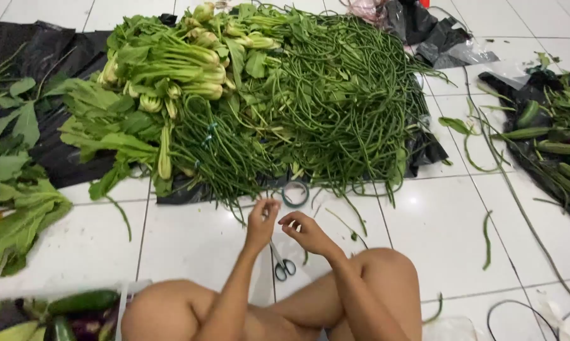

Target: The person is sorting and bundling long beans using green tape and scissors while sitting on the floor.

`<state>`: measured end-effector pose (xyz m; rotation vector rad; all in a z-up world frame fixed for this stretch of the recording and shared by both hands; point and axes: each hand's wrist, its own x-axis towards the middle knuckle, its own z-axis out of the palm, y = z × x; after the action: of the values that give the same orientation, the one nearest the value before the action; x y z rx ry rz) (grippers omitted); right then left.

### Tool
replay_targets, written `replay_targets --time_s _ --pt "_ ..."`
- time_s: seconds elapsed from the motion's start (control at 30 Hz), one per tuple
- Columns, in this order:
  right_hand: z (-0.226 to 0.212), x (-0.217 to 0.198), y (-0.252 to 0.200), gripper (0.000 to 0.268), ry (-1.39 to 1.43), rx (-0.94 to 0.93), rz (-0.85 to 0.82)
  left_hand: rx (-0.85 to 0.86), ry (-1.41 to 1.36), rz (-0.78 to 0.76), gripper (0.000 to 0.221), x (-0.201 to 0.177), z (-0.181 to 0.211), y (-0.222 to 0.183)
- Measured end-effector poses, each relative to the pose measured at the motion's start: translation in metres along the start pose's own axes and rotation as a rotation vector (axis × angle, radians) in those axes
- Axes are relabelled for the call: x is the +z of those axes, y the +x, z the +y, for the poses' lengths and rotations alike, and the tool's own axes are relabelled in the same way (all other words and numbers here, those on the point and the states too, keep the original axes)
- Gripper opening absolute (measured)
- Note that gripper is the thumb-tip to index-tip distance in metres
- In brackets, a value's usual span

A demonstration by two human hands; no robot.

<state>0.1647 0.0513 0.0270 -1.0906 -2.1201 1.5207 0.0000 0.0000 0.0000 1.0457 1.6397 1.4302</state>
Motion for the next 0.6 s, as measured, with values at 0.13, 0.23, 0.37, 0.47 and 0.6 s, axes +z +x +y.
replay_targets --time_s 0.13,0.23,0.37,0.47,0.6 --pt "0.061 -0.035 0.104 0.027 -0.093 -0.056 0.129 -0.225 -0.038 -0.004 0.015 0.023 -0.034 0.028" --pt "0.060 -0.075 0.178 0.019 -0.205 -0.160 0.321 -0.284 -0.141 0.004 0.017 0.029 -0.039 0.046" --pt "0.017 -0.103 0.216 0.033 -0.491 0.052 0.342 -0.339 -0.218 0.040 0.021 0.030 -0.046 0.050" --pt "0.031 -0.107 0.241 0.032 -0.687 0.155 0.284 -0.364 -0.204 0.022 0.021 0.027 -0.042 0.052" --pt "0.045 -0.108 0.247 0.023 -0.895 0.188 0.307 -0.360 -0.178 0.023 0.019 0.024 -0.030 0.049"
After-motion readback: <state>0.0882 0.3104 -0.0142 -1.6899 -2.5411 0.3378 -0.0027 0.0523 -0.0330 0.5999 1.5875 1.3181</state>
